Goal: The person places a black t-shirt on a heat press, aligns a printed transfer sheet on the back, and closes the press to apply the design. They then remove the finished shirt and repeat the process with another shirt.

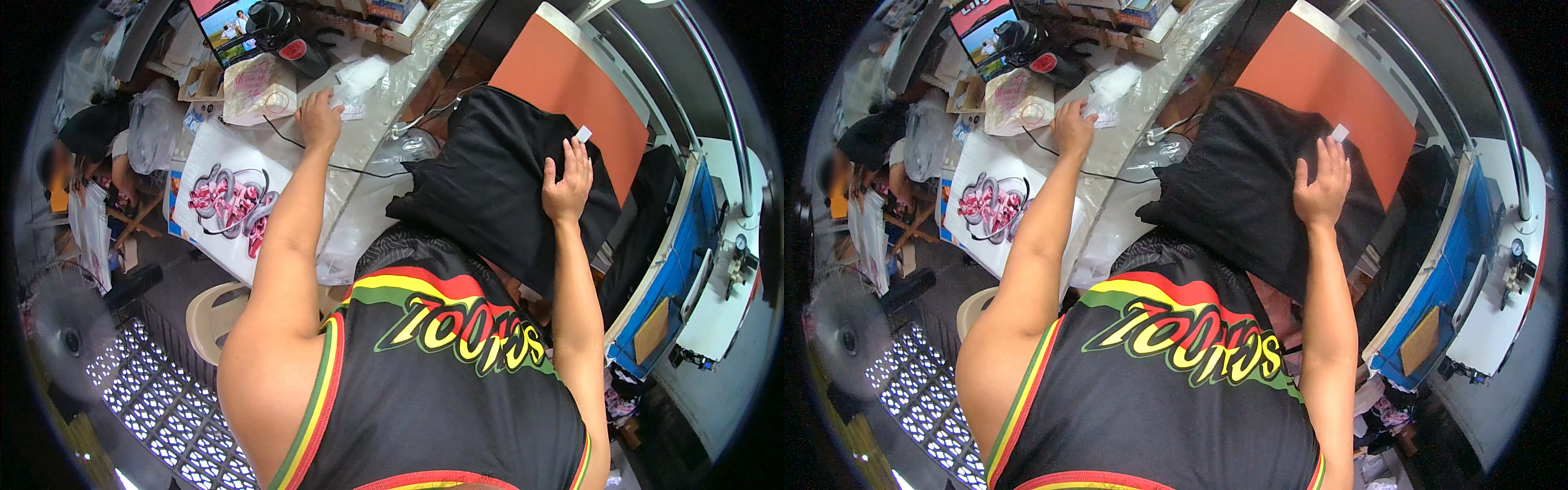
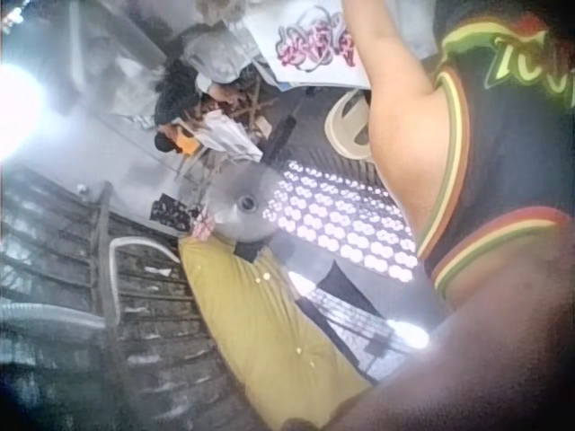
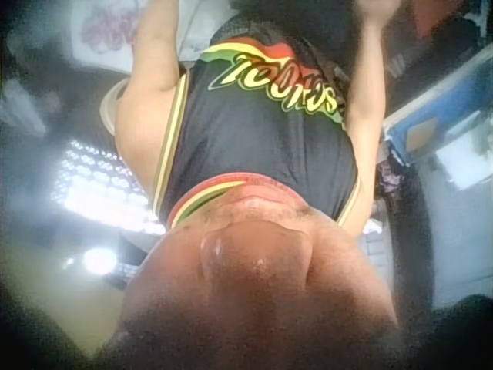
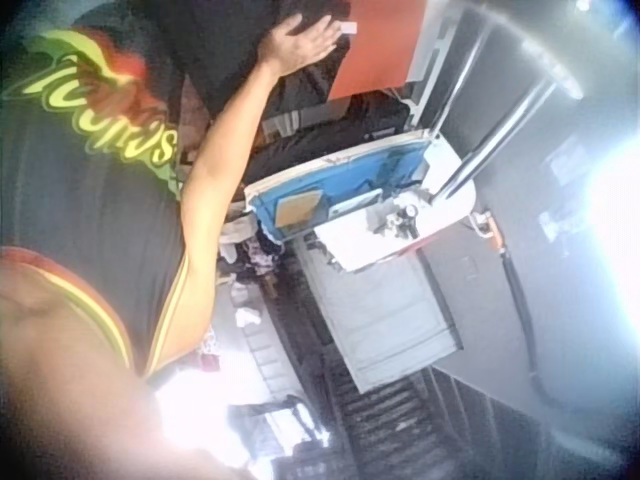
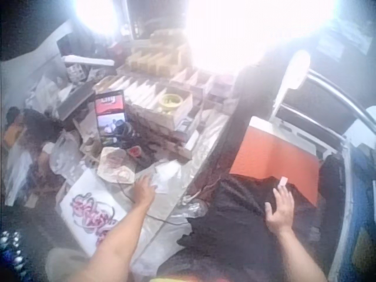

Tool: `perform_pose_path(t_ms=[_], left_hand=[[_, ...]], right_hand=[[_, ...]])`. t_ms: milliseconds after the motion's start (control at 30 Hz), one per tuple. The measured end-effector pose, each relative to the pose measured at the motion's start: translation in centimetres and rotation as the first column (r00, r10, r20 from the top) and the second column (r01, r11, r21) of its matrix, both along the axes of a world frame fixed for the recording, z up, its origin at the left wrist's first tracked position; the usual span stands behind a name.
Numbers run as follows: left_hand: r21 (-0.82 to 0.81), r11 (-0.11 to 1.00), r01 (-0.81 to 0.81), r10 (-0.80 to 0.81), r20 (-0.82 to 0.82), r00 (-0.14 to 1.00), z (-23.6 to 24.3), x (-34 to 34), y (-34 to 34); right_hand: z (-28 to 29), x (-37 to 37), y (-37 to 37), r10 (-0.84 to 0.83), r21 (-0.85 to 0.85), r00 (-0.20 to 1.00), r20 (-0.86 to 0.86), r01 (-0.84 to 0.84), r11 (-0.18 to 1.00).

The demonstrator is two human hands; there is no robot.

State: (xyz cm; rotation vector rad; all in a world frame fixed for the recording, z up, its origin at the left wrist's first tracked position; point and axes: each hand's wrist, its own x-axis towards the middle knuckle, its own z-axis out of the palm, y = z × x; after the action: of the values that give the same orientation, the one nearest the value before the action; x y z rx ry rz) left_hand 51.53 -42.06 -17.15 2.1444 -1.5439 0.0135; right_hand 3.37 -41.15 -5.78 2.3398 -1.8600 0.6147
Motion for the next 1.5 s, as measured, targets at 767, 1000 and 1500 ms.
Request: perform_pose_path(t_ms=[767, 1000, 1500], left_hand=[[-0.131, 0.872, 0.472, -0.485, -0.105, 0.868, 11.4, -10.6, -0.4], [-0.108, 0.27, 0.957, -0.941, 0.18, 0.286, 16.4, -26.4, 2.4], [-0.191, 0.362, 0.913, -0.92, 0.087, 0.383, 14.5, -33.1, -3.9]], right_hand=[[4.3, 2.2, 7.9, -0.108, 0.235, 0.668, 0.737, -0.103, 0.967], [4.6, 0.8, 6.9, -0.723, 0.703, 0.125, 0.68, -0.39, 0.594], [4.3, -5.3, -1.7, -0.752, 0.769, 0.166, 0.638, -0.082, 0.634]])
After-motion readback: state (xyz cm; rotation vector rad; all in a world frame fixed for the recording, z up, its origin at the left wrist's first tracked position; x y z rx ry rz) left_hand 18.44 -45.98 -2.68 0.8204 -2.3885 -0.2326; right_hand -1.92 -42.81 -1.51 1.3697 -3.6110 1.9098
